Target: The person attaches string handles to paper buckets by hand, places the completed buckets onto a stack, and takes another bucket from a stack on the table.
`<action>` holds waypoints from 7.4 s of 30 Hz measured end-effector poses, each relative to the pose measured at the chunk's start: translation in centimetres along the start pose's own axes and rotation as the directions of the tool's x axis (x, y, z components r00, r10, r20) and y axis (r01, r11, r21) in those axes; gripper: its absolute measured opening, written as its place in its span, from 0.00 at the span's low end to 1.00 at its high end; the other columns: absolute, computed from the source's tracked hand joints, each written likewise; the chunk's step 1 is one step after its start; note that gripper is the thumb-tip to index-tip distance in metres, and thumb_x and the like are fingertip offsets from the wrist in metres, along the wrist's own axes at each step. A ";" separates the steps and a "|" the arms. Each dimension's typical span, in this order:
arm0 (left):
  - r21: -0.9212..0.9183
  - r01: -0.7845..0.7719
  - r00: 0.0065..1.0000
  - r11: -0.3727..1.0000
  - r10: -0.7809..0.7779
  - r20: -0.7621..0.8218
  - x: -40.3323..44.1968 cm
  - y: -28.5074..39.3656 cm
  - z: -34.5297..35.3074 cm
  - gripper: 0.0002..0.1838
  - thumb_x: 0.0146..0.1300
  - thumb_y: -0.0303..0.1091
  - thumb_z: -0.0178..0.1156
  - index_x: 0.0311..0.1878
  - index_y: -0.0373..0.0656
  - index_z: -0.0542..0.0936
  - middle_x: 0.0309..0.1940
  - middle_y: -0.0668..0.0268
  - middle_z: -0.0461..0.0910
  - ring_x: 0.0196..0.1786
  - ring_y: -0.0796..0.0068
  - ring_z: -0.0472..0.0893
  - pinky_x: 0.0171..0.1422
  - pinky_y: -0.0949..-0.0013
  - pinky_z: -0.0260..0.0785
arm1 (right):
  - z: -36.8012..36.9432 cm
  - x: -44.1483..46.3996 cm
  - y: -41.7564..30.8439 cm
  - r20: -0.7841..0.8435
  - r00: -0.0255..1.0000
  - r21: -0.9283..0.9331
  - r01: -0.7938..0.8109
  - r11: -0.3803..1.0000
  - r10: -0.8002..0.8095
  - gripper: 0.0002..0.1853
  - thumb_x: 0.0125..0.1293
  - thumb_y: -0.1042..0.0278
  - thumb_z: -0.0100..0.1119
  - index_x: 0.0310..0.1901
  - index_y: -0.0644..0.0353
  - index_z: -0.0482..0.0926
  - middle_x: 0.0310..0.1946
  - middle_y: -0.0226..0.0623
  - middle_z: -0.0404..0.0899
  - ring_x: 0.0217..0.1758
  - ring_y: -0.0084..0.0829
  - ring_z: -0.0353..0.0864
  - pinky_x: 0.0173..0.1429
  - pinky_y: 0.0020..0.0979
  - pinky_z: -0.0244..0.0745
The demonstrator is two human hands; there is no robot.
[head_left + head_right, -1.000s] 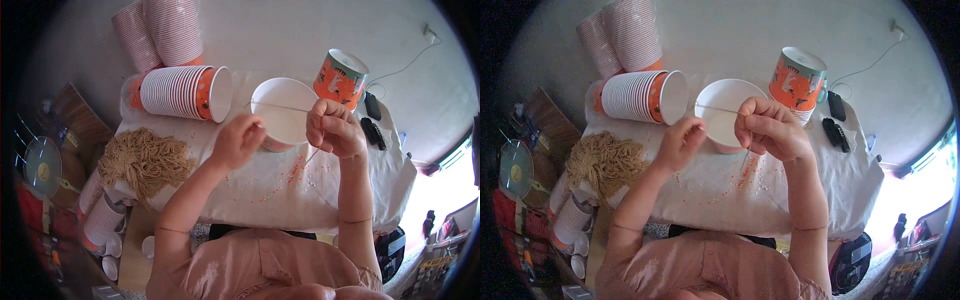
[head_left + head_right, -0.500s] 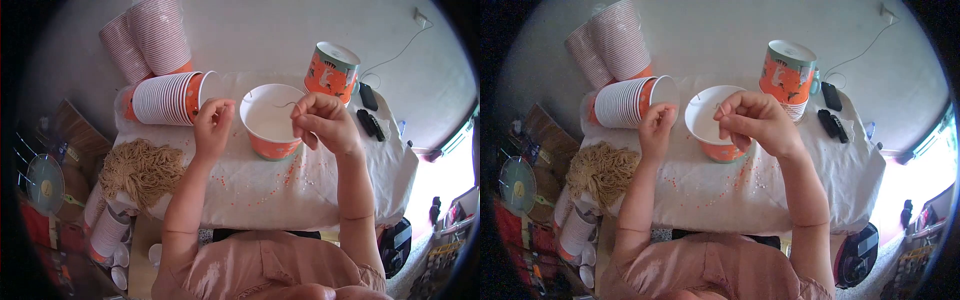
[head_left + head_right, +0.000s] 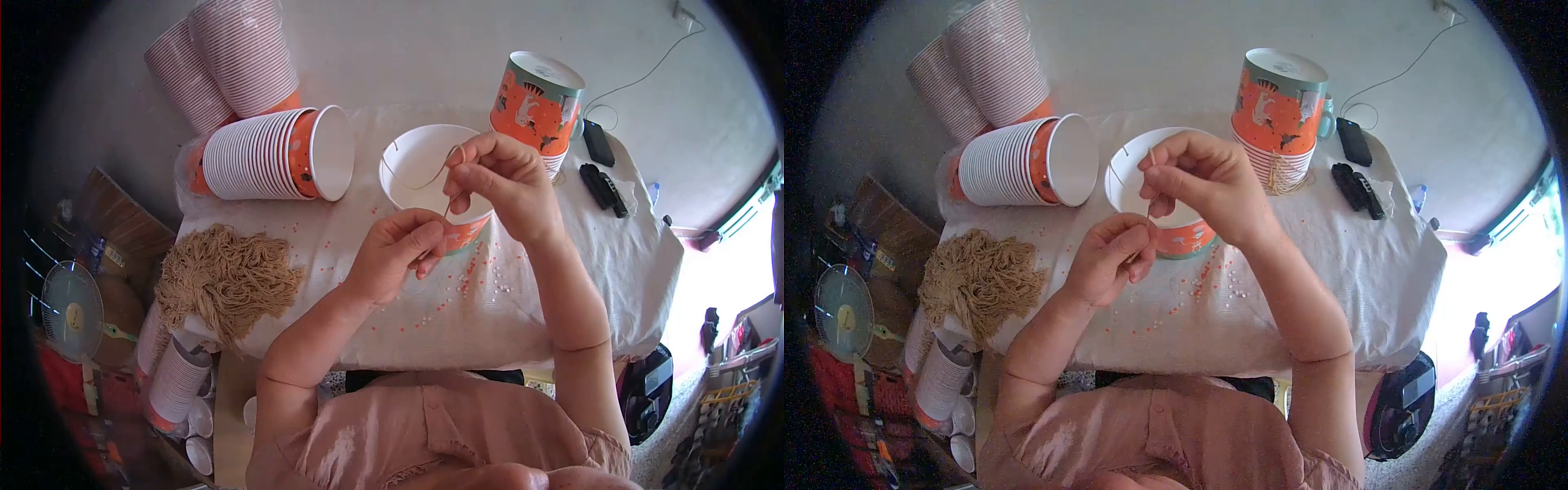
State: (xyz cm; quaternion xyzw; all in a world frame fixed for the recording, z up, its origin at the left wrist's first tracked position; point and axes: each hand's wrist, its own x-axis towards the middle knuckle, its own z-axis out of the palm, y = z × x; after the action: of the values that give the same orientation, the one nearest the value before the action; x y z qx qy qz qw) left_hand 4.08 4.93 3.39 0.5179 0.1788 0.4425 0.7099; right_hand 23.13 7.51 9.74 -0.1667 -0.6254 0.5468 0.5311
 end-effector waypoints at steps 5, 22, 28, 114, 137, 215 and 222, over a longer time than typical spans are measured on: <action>-0.031 0.011 1.000 0.999 -0.011 -0.003 0.1 0.6 -0.1 0.09 0.72 0.35 0.54 0.42 0.40 0.78 0.28 0.70 0.76 0.25 0.85 0.69 0.26 0.80 0.59 | -0.8 0.3 0.0 -0.078 0.997 -0.022 0.003 1.000 -0.005 0.03 0.68 0.76 0.58 0.42 0.64 0.79 0.29 0.37 0.83 0.26 0.23 0.80 0.30 0.22 0.74; 0.438 -0.101 0.968 0.893 0.191 -0.166 -0.4 1.5 0.1 0.08 0.70 0.33 0.60 0.41 0.37 0.80 0.28 0.72 0.80 0.26 0.90 0.71 0.29 0.83 0.64 | -3.3 1.3 0.1 -0.241 0.970 -0.336 -0.045 0.941 -0.040 0.03 0.68 0.75 0.60 0.40 0.64 0.78 0.30 0.35 0.82 0.30 0.20 0.79 0.33 0.22 0.74; 0.610 -0.131 0.935 0.782 0.301 -0.186 -0.4 1.9 -0.1 0.06 0.68 0.30 0.62 0.39 0.37 0.81 0.28 0.73 0.80 0.29 0.91 0.73 0.31 0.83 0.65 | -2.3 0.6 -0.5 -0.218 0.957 -0.802 -0.065 0.594 -0.190 0.08 0.65 0.76 0.61 0.45 0.63 0.77 0.37 0.28 0.80 0.33 0.13 0.76 0.38 0.18 0.72; 0.759 -0.530 0.488 -0.378 0.596 0.637 1.4 0.8 -3.4 0.13 0.46 0.22 0.68 0.39 0.38 0.84 0.42 0.62 0.78 0.32 0.67 0.80 0.32 0.69 0.74 | -0.4 -1.0 -0.4 0.354 0.932 -0.891 0.310 0.332 0.081 0.03 0.51 0.78 0.61 0.29 0.61 0.78 0.23 0.38 0.76 0.31 0.42 0.78 0.36 0.39 0.72; 0.914 -0.406 0.666 0.001 0.685 0.296 1.7 -0.3 -3.5 0.12 0.54 0.24 0.69 0.41 0.41 0.79 0.43 0.61 0.80 0.38 0.66 0.83 0.38 0.67 0.78 | -1.2 0.1 1.1 0.235 0.961 -0.865 0.138 0.482 0.146 0.08 0.59 0.73 0.64 0.39 0.67 0.82 0.30 0.42 0.81 0.33 0.36 0.82 0.37 0.33 0.75; 0.298 -0.089 0.966 0.950 0.155 -0.207 0.5 1.0 -1.5 0.06 0.68 0.29 0.60 0.41 0.36 0.78 0.23 0.71 0.76 0.19 0.89 0.67 0.20 0.81 0.56 | -0.3 -0.1 -0.7 0.200 0.963 -0.845 0.263 0.465 -0.181 0.12 0.55 0.79 0.66 0.42 0.63 0.82 0.38 0.37 0.81 0.32 0.30 0.81 0.35 0.28 0.76; 0.295 -0.091 0.969 0.951 0.152 -0.192 0.5 1.0 -1.6 0.06 0.69 0.29 0.60 0.42 0.36 0.78 0.23 0.72 0.76 0.20 0.89 0.67 0.20 0.81 0.55 | 0.4 -0.4 -1.0 0.264 0.964 -0.834 0.242 0.496 -0.027 0.10 0.55 0.79 0.67 0.40 0.64 0.81 0.36 0.36 0.81 0.32 0.28 0.80 0.35 0.27 0.76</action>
State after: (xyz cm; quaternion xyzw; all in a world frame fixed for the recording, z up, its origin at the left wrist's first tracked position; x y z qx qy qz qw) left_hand 2.75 6.36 3.77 0.5742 0.2829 0.5082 0.5762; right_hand 23.33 6.59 10.48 -0.2982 -0.8784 0.1355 0.3481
